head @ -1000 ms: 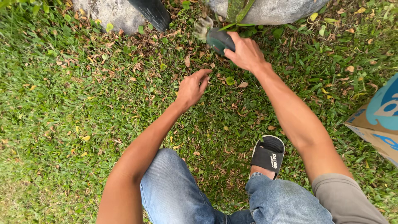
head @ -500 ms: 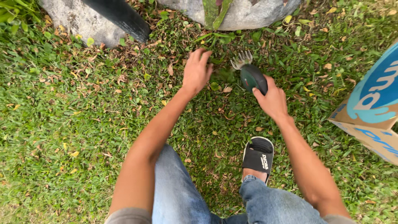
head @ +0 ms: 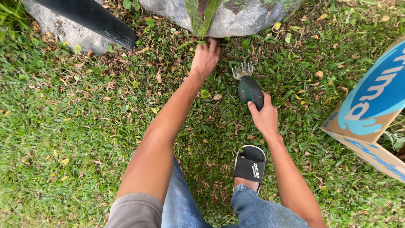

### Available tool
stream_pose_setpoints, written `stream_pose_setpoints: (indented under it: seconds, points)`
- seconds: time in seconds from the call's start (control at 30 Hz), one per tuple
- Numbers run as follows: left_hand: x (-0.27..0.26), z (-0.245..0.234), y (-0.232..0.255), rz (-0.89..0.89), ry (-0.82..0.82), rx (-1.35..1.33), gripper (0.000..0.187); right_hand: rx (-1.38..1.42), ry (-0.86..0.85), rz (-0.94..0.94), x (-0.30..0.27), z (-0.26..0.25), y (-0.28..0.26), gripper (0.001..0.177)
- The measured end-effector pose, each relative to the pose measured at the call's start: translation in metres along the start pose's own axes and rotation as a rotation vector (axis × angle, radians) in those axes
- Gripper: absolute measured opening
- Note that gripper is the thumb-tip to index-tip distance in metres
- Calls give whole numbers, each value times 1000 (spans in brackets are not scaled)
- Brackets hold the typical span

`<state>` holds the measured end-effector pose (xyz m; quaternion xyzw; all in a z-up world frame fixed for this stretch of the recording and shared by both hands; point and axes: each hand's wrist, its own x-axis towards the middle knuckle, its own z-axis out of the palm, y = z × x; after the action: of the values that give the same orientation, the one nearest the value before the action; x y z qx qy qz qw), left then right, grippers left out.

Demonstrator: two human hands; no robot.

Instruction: The person weeds a lawn by hand and using a hand rake, picking up the pulled weeds and placing them into a cardboard box.

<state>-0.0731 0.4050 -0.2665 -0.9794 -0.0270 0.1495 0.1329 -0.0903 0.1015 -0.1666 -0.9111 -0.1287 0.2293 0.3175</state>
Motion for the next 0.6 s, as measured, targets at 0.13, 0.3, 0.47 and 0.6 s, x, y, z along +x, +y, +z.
stream_pose_setpoints:
  seconds: [0.13, 0.3, 0.47, 0.6]
  points:
    - [-16, 16, -20, -119, 178, 31, 47, -36, -23, -42, 1, -3, -5, 63]
    - [-42, 34, -34, -276, 242, -233, 17, -85, -66, -109, 9, -10, -14, 65]
    - [-65, 24, -23, -317, 297, -438, 6, -236, -121, -189, 28, -24, -31, 67]
    - [-85, 10, -15, -279, 495, -557, 4, -428, -168, -247, 45, -37, -51, 63]
